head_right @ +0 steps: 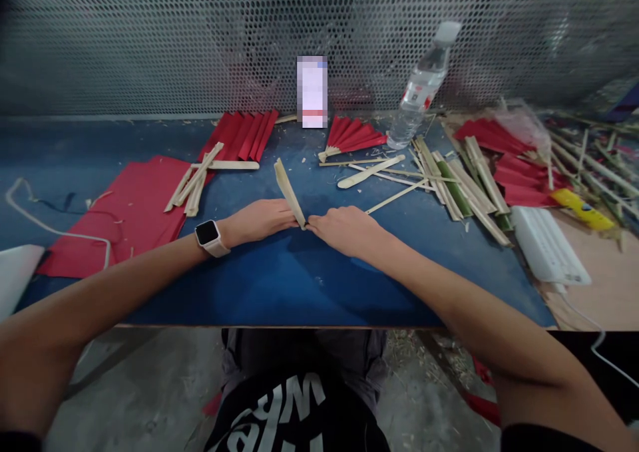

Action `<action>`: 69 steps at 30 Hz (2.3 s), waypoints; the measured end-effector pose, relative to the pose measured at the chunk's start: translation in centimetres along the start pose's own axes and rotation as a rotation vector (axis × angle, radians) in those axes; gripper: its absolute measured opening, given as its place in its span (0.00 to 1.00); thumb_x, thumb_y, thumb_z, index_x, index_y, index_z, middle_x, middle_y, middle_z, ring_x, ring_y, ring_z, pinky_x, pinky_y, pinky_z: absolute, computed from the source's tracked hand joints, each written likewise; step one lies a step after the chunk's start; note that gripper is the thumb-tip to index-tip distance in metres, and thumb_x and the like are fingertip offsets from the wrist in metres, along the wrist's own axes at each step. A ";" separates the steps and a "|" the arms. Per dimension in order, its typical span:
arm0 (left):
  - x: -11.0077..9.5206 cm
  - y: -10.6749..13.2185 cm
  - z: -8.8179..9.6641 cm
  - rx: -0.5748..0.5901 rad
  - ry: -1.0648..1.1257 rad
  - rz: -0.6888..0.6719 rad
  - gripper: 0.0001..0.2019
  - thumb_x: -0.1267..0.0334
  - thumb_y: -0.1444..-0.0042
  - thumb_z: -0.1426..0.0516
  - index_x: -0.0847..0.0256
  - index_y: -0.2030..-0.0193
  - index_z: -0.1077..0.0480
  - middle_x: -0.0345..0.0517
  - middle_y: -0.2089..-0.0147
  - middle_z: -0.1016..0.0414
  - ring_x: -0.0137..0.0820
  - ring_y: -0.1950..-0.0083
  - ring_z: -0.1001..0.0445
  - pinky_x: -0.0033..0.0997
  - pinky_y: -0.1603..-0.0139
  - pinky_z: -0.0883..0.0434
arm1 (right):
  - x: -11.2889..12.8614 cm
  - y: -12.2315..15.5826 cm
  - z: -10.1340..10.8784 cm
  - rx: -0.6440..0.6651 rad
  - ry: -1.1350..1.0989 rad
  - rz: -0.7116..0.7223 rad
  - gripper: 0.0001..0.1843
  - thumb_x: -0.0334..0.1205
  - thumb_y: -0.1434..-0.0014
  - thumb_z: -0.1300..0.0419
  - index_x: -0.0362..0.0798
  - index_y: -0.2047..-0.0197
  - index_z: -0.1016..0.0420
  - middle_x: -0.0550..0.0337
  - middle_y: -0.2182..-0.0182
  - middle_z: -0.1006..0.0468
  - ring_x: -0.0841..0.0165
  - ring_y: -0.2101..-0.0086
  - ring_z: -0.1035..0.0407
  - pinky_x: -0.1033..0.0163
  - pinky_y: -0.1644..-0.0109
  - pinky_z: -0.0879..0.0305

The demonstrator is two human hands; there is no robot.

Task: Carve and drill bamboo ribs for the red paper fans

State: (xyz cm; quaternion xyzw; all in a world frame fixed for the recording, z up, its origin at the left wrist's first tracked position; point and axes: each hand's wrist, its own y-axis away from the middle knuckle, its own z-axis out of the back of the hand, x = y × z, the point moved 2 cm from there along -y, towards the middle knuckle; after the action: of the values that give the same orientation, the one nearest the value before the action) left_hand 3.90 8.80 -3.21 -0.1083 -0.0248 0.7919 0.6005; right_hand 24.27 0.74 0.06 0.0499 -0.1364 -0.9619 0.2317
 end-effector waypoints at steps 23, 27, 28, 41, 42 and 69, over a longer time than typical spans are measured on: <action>-6.2 -0.6 4.9 -0.724 0.677 0.392 0.14 0.50 0.34 0.34 0.60 0.60 0.25 0.40 0.65 0.24 0.27 0.65 0.27 0.29 0.62 0.29 | 0.8 2.0 1.6 -0.656 -0.884 0.078 0.24 0.56 0.30 0.43 0.45 0.43 0.27 0.53 0.54 0.22 0.70 0.57 0.26 0.62 0.52 0.29; -6.3 -0.6 4.8 -0.692 0.907 0.370 0.14 0.50 0.38 0.31 0.59 0.60 0.21 0.42 0.64 0.21 0.29 0.63 0.25 0.29 0.61 0.27 | 1.1 1.7 2.1 -0.762 -1.154 0.235 0.19 0.53 0.32 0.38 0.47 0.47 0.28 0.57 0.56 0.23 0.73 0.57 0.26 0.64 0.50 0.26; -6.3 -0.5 4.8 -0.694 0.938 0.359 0.14 0.51 0.38 0.30 0.60 0.61 0.21 0.42 0.64 0.20 0.29 0.63 0.25 0.29 0.61 0.27 | 1.3 1.6 2.2 -0.770 -1.194 0.238 0.18 0.52 0.32 0.37 0.48 0.48 0.27 0.58 0.57 0.23 0.74 0.57 0.27 0.65 0.51 0.26; -5.6 -0.9 3.1 -0.583 1.083 0.311 0.19 0.47 0.40 0.30 0.61 0.66 0.25 0.39 0.71 0.25 0.24 0.72 0.29 0.25 0.70 0.30 | 1.0 0.2 0.9 -0.668 -1.403 0.134 0.26 0.60 0.43 0.28 0.46 0.62 0.28 0.62 0.68 0.26 0.76 0.67 0.32 0.67 0.59 0.32; -5.6 -1.0 3.0 -0.562 1.084 0.311 0.19 0.47 0.40 0.30 0.61 0.66 0.26 0.38 0.71 0.25 0.24 0.72 0.30 0.25 0.71 0.31 | 0.9 0.2 0.8 -0.641 -1.425 0.142 0.26 0.60 0.43 0.28 0.46 0.62 0.28 0.62 0.68 0.27 0.76 0.67 0.32 0.66 0.60 0.32; -5.4 -0.3 3.3 -0.658 0.861 0.291 0.16 0.48 0.33 0.36 0.59 0.61 0.27 0.40 0.66 0.24 0.27 0.66 0.26 0.30 0.64 0.27 | 0.4 1.0 0.3 -0.651 -1.284 0.116 0.27 0.62 0.36 0.35 0.46 0.51 0.31 0.57 0.60 0.24 0.73 0.60 0.27 0.66 0.58 0.27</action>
State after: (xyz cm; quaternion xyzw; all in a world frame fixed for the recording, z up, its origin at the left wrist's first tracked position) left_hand 4.88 4.04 0.78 -0.6058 -0.0077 0.7014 0.3754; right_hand 24.29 -0.26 0.66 -0.6039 0.0456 -0.7796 0.1595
